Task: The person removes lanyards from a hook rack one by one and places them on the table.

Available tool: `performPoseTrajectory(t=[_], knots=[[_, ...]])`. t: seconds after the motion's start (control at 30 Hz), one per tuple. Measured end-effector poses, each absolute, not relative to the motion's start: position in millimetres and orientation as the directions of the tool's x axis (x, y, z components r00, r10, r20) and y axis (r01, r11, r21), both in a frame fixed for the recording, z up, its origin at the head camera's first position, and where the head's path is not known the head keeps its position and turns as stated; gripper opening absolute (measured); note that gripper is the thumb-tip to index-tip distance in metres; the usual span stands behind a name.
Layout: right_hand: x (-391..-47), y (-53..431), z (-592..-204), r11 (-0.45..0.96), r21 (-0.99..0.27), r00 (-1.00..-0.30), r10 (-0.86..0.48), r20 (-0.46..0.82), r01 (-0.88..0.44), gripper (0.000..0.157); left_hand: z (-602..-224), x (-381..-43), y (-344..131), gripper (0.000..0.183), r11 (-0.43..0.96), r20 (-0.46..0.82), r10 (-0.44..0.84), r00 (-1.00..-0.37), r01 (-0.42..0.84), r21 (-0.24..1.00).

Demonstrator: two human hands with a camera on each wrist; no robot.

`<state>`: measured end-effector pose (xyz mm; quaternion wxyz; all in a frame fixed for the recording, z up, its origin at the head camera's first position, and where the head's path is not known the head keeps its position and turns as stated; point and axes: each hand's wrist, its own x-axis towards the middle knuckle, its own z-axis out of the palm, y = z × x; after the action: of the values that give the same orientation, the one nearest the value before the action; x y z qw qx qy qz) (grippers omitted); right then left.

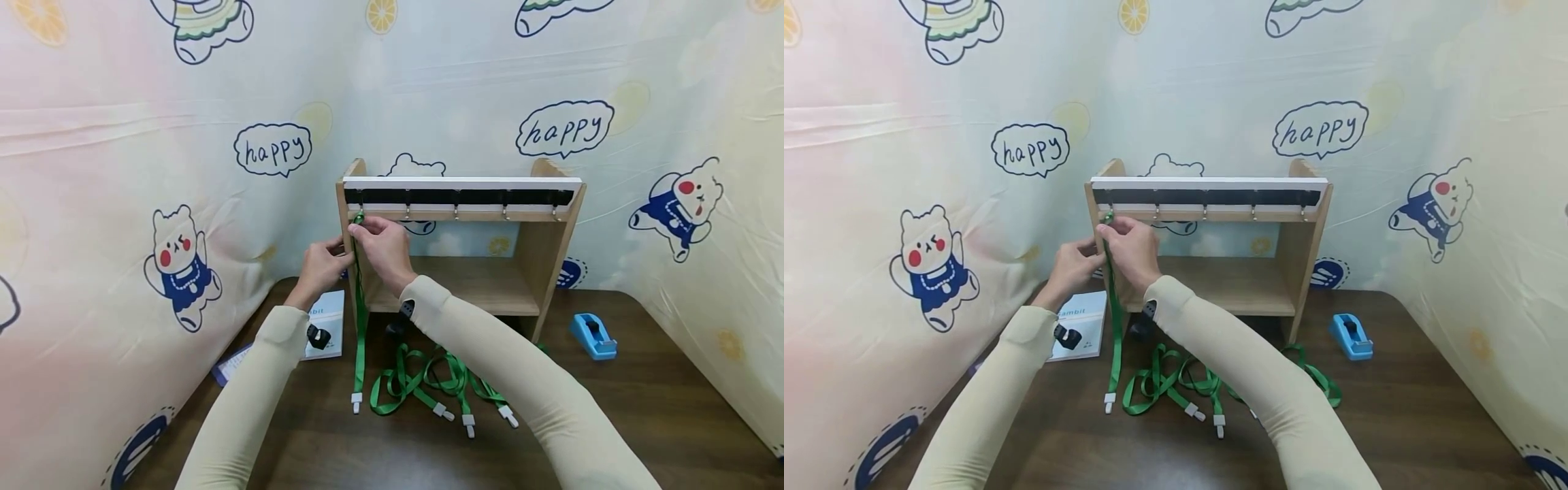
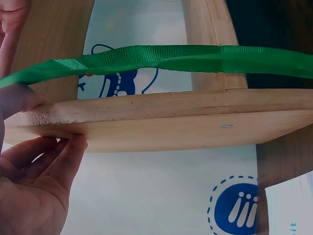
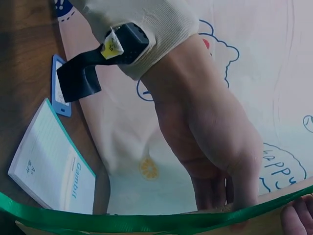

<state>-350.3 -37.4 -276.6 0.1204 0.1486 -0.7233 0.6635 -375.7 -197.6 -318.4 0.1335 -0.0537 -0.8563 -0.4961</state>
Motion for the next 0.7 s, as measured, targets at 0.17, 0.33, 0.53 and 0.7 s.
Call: performPoseTrajectory(t=[0.17,0.33,0.53,0.7], knots=[[-350.6,-39.8,-274.5,0.086,-0.922,-0.926,-0.047,0.376,-0.378,0.026,-316.3,-376.3,-196.7,0.06,0.502,0.289,-0.049,-0.956,0.226,0.835],[-349.9,-40.4,-271.7,0.074,-0.934,-0.937,-0.051,0.346,-0.349,0.024,-316.3,-378.1,-197.6,0.063,0.502,0.294,-0.043,-0.955,0.233,0.833],[-348.7,-41.6,-270.3,0.0,-0.96,-0.958,-0.063,0.28,-0.281,0.02,-318.6,-378.6,-198.9,0.064,0.485,0.289,-0.036,-0.957,0.237,0.842],[-344.7,-43.3,-270.3,-0.074,-0.962,-0.96,-0.082,0.267,-0.261,0.019,-319.4,-379.4,-198.7,0.064,0.485,0.29,-0.041,-0.956,0.235,0.843]])
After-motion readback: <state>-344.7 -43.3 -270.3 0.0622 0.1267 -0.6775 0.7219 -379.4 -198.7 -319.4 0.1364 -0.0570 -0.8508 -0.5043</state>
